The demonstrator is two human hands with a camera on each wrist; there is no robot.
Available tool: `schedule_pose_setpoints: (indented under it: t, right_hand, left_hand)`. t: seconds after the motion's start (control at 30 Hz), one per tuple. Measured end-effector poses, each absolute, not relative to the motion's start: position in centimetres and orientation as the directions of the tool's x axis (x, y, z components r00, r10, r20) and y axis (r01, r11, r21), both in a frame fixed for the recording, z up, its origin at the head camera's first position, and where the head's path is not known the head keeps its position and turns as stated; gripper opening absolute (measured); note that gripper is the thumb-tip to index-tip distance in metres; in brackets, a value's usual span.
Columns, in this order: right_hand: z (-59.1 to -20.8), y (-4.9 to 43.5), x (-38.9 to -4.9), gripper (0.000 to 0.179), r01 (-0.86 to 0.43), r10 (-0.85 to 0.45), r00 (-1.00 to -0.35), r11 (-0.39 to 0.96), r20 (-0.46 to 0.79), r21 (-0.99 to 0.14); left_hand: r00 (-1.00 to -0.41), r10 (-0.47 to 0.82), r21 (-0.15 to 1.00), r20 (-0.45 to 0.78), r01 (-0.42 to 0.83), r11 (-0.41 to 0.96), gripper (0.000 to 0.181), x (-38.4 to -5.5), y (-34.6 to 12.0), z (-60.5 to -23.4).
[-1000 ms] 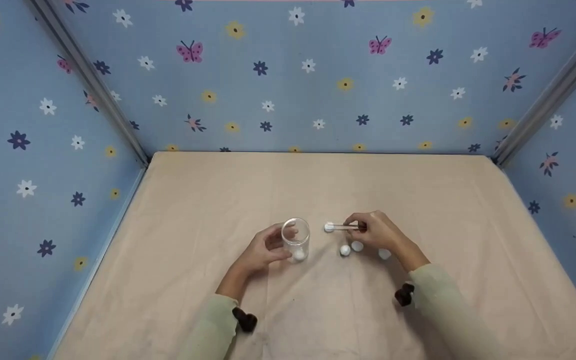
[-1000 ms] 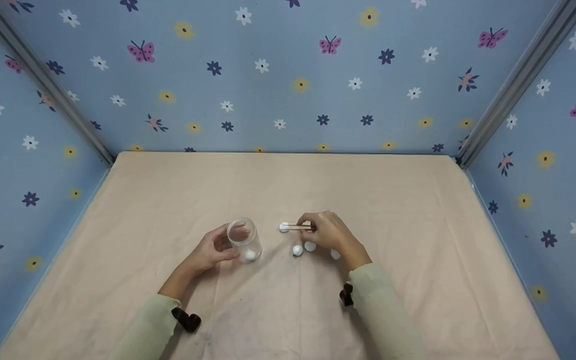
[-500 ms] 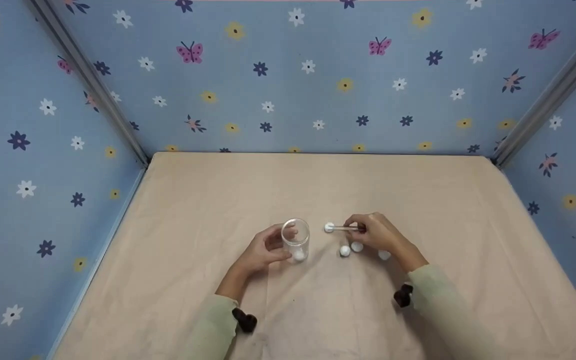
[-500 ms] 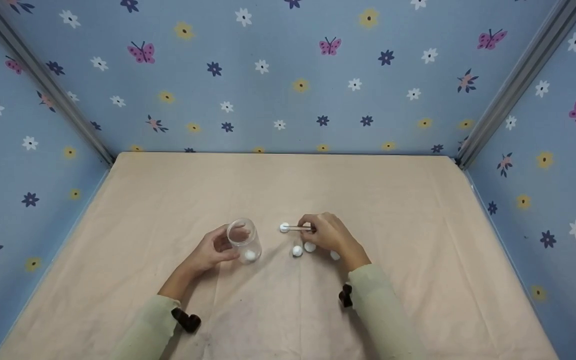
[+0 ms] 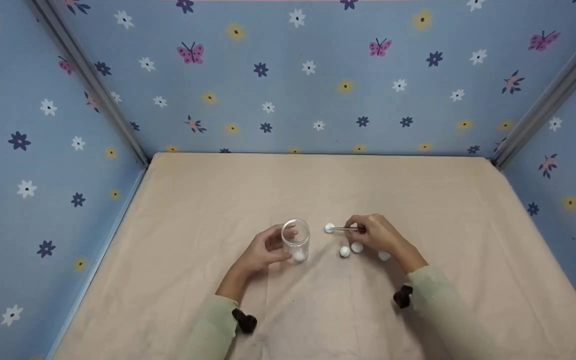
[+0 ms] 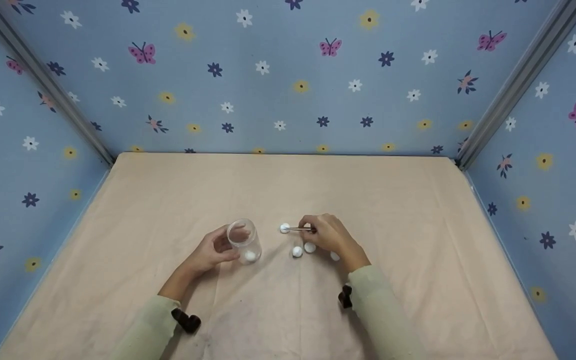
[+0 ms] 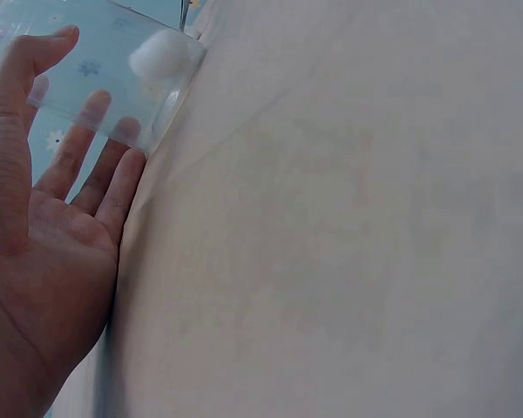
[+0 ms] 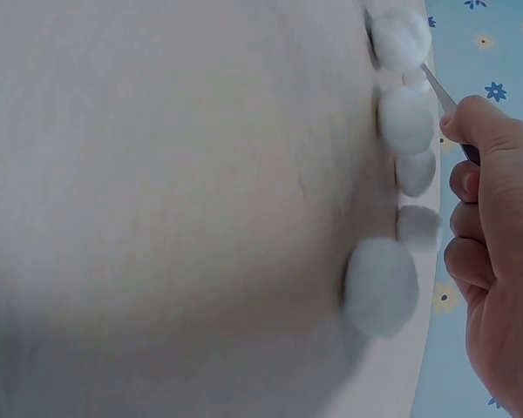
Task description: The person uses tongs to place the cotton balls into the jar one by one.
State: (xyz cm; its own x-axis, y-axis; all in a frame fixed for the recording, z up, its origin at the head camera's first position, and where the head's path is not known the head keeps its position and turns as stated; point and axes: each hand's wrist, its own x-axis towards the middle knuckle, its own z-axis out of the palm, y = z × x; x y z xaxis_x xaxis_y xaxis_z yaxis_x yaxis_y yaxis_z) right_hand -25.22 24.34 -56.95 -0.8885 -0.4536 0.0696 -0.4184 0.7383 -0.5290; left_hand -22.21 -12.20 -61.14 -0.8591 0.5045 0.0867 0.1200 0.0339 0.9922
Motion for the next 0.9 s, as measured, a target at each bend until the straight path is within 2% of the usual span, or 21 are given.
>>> schedule_pose_setpoints:
  t: [0.43, 0.9]
  right_hand:
    - [-57.52, 24.59, -25.06, 0.013, -0.452, -0.467, -0.877, 0.719, 0.116, -0.528]
    - [-56.79, 25.06, -25.01, 0.014, -0.427, -0.446, -0.888, 0.705, 0.114, -0.567]
  left_hand:
    - [-0.864, 0.496, 0.992, 0.087, 0.121, 0.037, 0.073, -22.10, -12.25, -61.30]
    - [-0.869, 0.488, 0.992, 0.085, 0.120, 0.041, 0.074, -22.20, -12.20, -61.28]
